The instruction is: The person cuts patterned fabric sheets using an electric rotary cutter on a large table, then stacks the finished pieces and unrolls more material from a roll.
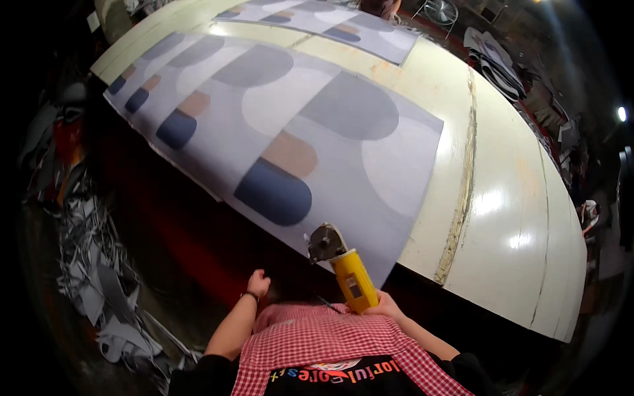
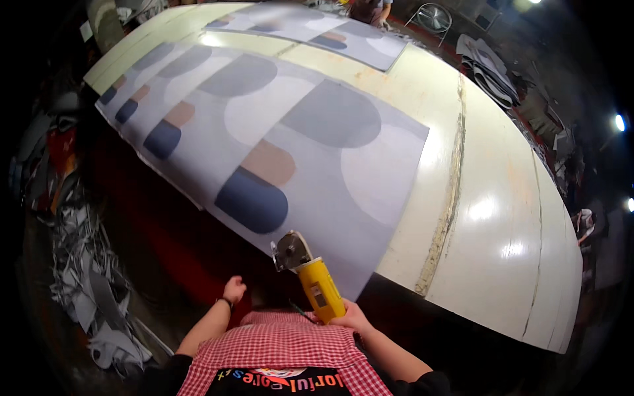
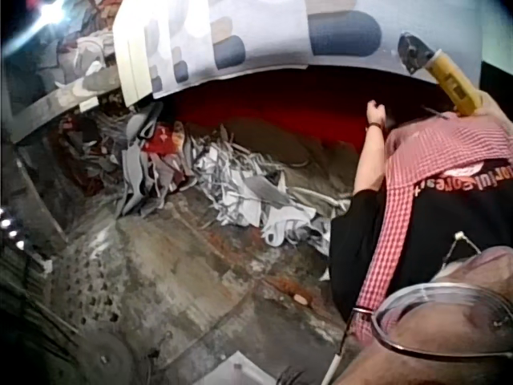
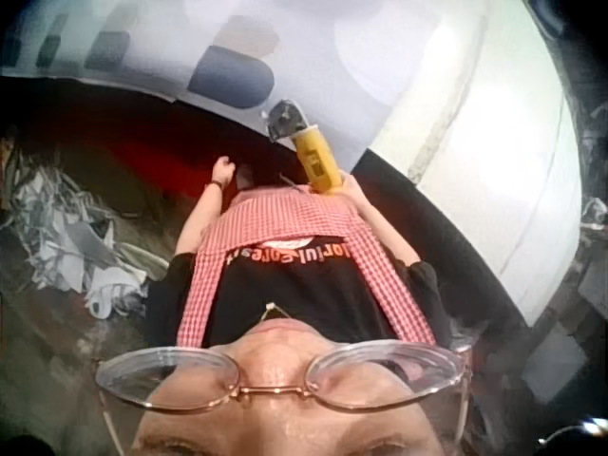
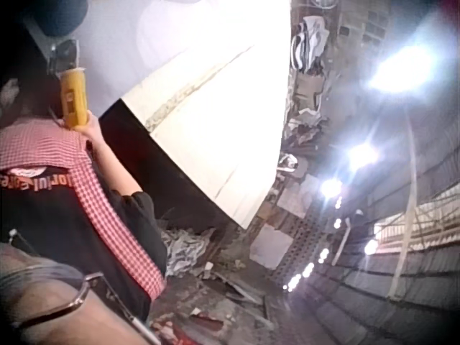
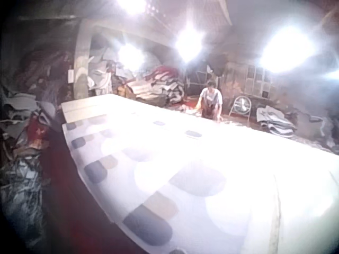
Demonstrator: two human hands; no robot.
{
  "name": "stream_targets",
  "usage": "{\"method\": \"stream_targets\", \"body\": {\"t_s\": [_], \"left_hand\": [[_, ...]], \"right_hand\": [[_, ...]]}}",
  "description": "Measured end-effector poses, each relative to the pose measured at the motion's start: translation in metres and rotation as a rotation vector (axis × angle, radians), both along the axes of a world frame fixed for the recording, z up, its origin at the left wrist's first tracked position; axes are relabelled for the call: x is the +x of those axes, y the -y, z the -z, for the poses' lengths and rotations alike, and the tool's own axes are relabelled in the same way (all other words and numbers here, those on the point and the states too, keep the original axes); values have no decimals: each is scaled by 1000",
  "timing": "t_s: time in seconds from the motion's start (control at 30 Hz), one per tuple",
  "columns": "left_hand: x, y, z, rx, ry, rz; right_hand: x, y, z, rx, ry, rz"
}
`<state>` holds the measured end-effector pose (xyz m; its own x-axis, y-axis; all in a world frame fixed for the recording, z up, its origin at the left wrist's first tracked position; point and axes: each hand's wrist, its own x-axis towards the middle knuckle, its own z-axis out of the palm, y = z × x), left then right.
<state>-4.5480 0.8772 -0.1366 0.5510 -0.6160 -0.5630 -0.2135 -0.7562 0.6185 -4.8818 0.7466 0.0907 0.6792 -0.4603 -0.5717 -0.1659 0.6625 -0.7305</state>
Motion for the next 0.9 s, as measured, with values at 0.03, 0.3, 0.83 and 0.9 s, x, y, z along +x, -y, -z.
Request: {"method": "stream_targets", "body": {"t_s": [0.03, 0.3, 0.83, 0.9], "left_hand": [[-21, 14, 2, -30, -41, -102], [-169, 96, -16, -176, -775, -807], [-196, 99, -40, -198, -1105, -590], [-169, 92, -49, -216, -1074, -613]], "right_hand": [[-19, 4, 1, -41, -46, 7], [-116, 29, -18, 42, -210, 180], [-112, 62, 3, -210, -533, -116], [-89, 61, 2, -174, -560, -100]]}}
